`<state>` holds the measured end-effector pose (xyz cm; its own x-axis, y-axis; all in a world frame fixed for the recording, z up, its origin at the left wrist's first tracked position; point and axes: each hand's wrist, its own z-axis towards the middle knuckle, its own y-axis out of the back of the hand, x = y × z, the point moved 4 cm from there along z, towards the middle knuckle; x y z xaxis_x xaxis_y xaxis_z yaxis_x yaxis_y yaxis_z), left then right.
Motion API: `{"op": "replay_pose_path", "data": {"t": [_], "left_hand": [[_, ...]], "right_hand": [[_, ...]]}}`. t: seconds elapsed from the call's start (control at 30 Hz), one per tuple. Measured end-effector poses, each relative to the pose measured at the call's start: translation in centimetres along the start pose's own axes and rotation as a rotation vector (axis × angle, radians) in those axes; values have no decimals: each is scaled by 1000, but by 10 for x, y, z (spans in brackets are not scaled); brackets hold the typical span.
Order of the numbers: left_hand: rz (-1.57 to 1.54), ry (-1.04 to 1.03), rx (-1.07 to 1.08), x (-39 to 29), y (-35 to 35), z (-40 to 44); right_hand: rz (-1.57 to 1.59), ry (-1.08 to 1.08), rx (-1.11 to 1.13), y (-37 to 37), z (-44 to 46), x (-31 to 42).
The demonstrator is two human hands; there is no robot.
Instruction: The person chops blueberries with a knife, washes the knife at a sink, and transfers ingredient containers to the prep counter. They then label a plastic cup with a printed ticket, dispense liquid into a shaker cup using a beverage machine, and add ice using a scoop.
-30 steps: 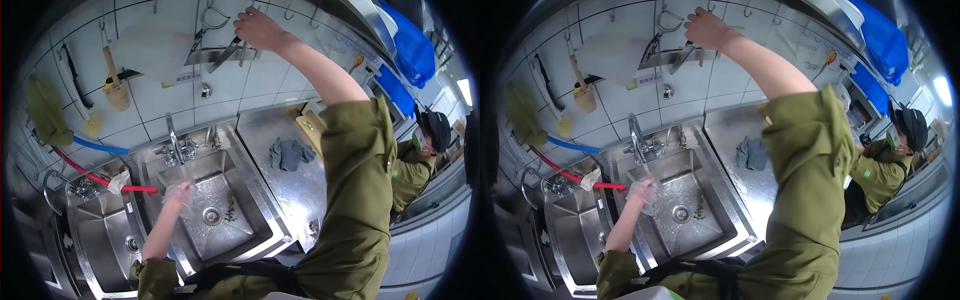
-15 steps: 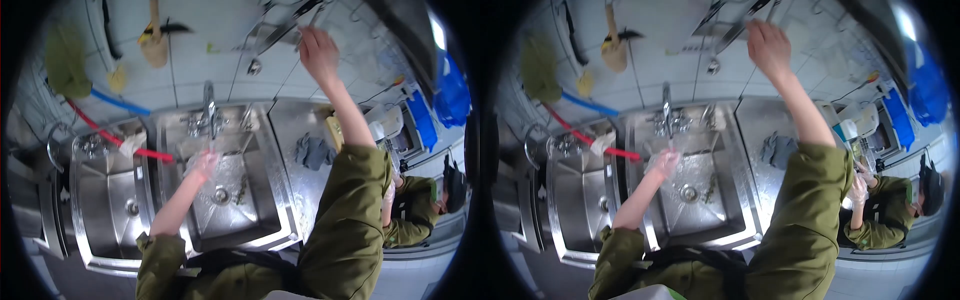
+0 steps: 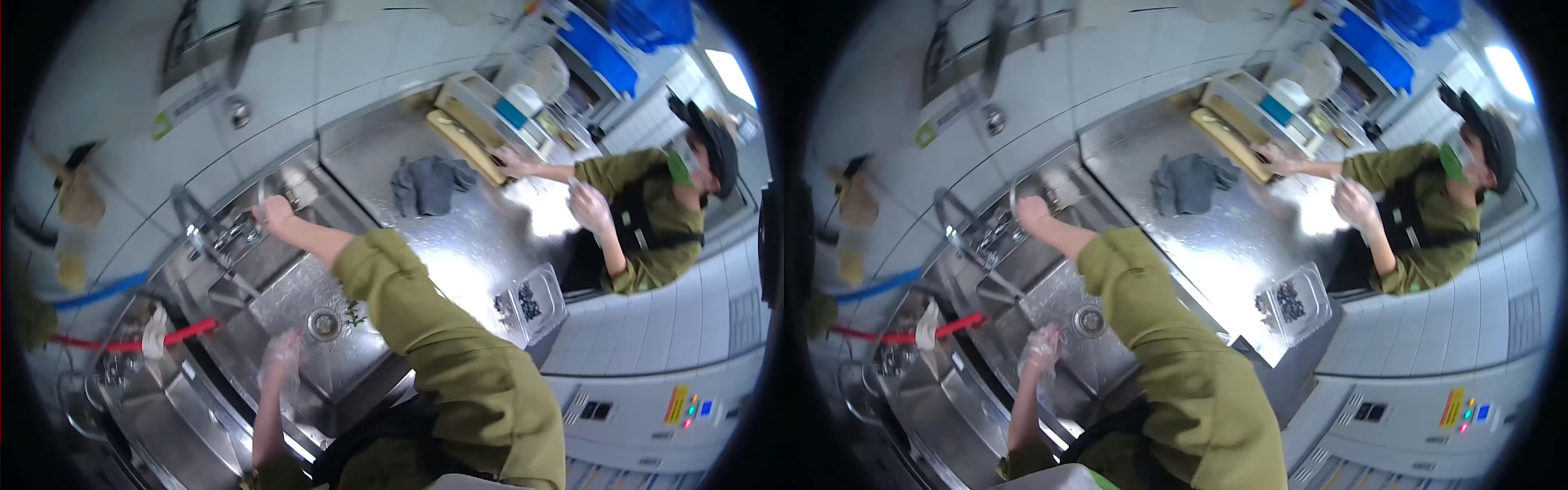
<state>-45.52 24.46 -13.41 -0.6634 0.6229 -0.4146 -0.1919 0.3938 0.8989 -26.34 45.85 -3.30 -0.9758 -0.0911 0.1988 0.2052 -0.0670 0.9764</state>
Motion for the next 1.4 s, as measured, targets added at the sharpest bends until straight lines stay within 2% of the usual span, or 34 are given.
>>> {"op": "replay_pose_path", "data": {"t": [0.07, 0.17, 0.2, 0.23, 0.27, 0.37, 0.43, 0.53, 0.6, 0.63, 0.7, 0.73, 0.77, 0.83, 0.9, 0.93, 0.97, 1.0, 1.1, 1.13, 1.27, 1.37, 1.4], "left_hand": [[181, 174, 124, -12, 11, 1], [157, 260, 123, -25, 7, -3], [-60, 254, -128, -41, 24, -8], [-257, 325, -195, -31, 17, -6], [-477, 371, -289, -28, 16, -4], [-1208, 501, -492, -42, 23, 8], [-1436, 492, -548, -74, 29, 13], [-1654, 414, -603, -140, 32, 21], [-1728, 343, -618, -190, 32, 23], [-1728, 295, -616, -216, 29, 26], [-1642, 210, -537, -264, 18, 32], [-1449, 128, -421, -281, 5, 41], [-1253, 34, -332, -299, -8, 49], [-1084, 294, -174, -354, -34, 50], [-1029, 312, -146, -415, -57, 39], [-994, 338, -88, -441, -68, 31], [-971, 357, -31, -465, -78, 27], [-984, 410, 22, -477, -92, 26], [-1428, 285, -170, -485, -137, 43], [-1466, 430, -362, -507, -128, 37], [-1429, 532, -564, -527, -142, 20], [-1105, 273, -668, -558, -150, 9], [-1117, 221, -728, -565, -155, 10]], "right_hand": [[38, -123, -92, 20, 6, -9], [135, -209, -160, 34, -18, 5], [132, -107, -128, 27, -27, 18], [128, -10, -96, 17, -43, 32], [227, -5, -39, 28, -78, 50], [556, 150, 54, 74, -218, 94], [496, 243, -122, 57, -285, 105], [636, 112, -135, 69, -335, 80], [845, 201, -193, 86, -373, 64], [952, 250, -225, 96, -395, 56], [1047, 116, -436, 114, -448, 19], [1142, 40, -417, 119, -474, 2], [1099, 24, -473, 126, -504, -12], [1039, -34, -468, 141, -580, -41], [964, -144, -598, 151, -673, -83], [914, -305, -537, 155, -724, -108], [940, -469, -604, 155, -780, -135], [942, -742, -624, 154, -837, -156], [1034, -1159, -812, 135, -1002, -217], [1101, -1148, -837, 128, -1023, -232], [1199, -1106, -754, 128, -1050, -301], [1230, -1039, -670, 138, -1062, -378], [1239, -1023, -637, 143, -1065, -404]]}}
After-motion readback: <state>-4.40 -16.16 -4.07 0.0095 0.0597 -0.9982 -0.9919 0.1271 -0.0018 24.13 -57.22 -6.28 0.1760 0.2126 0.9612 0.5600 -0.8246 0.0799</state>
